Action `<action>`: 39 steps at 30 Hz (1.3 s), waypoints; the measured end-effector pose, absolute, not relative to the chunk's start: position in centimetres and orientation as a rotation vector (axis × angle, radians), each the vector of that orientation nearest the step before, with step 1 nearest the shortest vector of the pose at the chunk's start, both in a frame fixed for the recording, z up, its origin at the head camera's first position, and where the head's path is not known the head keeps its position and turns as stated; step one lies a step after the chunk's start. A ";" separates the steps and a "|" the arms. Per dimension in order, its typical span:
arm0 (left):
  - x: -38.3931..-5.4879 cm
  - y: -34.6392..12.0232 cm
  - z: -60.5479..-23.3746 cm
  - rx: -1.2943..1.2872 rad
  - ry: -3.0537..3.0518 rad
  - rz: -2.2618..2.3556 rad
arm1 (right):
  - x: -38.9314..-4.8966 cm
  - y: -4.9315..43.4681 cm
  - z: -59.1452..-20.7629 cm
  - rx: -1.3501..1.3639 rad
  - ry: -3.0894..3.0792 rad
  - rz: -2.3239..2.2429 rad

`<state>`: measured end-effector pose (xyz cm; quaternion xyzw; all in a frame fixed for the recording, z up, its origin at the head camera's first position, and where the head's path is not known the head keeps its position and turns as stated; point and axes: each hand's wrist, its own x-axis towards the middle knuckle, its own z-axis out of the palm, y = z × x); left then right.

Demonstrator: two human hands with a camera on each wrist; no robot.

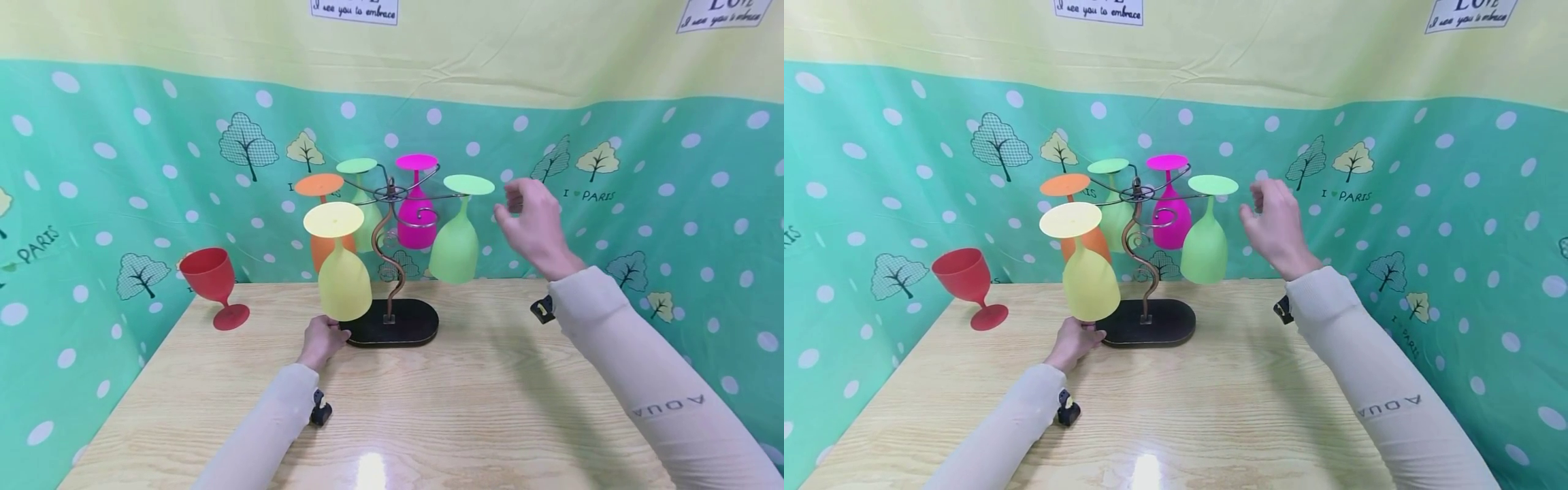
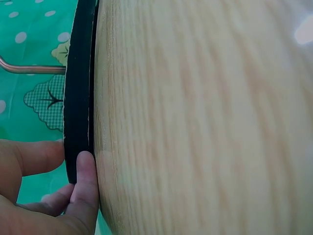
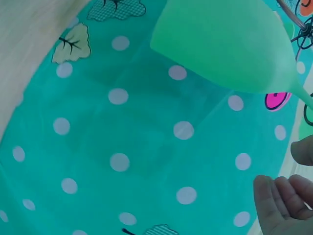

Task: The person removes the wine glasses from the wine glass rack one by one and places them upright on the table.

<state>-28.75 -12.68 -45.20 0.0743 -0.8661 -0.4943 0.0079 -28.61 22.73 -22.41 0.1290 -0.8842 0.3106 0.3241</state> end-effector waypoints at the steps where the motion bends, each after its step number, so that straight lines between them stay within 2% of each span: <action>1: -28.8 -12.7 -45.2 0.231 -2.711 -1.544 | -28.6 22.7 -22.3 0.366 -2.301 0.790; 17: -28.6 -12.6 -45.2 0.227 -2.693 -1.569 | -29.4 21.4 -21.1 0.841 -1.970 0.355; 39: -28.4 -12.7 -44.9 0.209 -2.706 -1.503 | -29.3 20.5 -21.0 0.907 -1.803 0.256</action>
